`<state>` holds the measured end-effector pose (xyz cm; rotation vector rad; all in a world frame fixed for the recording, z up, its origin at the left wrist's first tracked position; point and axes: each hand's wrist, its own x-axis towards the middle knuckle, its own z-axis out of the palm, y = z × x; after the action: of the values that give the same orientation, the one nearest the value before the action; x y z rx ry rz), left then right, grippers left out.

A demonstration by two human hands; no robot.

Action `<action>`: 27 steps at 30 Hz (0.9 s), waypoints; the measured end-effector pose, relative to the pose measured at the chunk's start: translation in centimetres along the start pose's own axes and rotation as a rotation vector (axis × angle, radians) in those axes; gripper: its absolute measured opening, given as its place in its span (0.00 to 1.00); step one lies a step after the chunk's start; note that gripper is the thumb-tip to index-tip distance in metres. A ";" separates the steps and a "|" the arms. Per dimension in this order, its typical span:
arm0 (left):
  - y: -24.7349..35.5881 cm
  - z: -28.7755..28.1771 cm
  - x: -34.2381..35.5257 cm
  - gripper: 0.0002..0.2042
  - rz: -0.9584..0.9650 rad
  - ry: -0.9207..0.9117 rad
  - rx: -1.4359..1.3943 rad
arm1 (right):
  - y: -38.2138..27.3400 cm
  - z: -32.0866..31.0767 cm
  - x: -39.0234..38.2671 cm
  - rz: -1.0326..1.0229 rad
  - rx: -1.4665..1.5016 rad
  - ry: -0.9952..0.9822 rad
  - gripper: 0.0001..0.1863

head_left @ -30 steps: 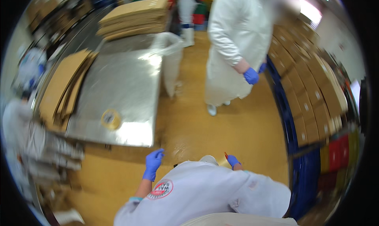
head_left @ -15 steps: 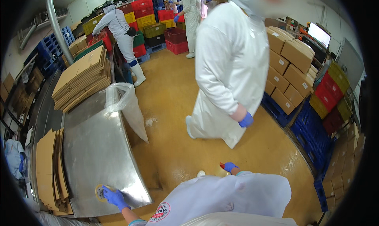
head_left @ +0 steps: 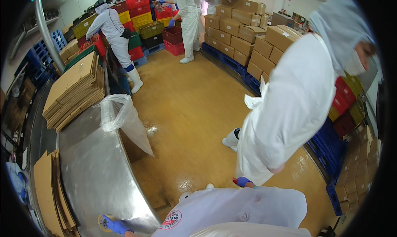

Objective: The person repeatedly tapes flat cardboard sheets on a stainless steel table using a handheld tape dispenser. They pull tape, apply it across the center of each sheet, and then move the sheet aside to repeat the process on the next one.

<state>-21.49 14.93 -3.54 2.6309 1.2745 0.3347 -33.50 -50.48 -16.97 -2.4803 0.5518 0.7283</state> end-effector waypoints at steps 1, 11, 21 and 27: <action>1.5 -1.8 0.2 0.29 -0.027 -0.052 -0.004 | -0.5 -0.1 -0.8 0.004 0.037 0.034 0.34; 4.1 -1.5 7.1 0.28 0.058 0.157 0.018 | -2.2 -0.1 3.6 0.257 0.030 0.081 0.33; 13.7 4.7 11.0 0.28 0.274 0.192 -0.020 | -13.2 -5.0 7.0 0.111 0.022 0.099 0.30; 18.4 6.9 11.2 0.28 0.372 0.156 -0.034 | -13.0 -5.4 5.8 0.216 0.054 0.063 0.32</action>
<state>0.94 12.01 -3.76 2.8506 0.7984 0.6222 -20.38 -44.46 -11.98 -2.4246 0.8610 0.7078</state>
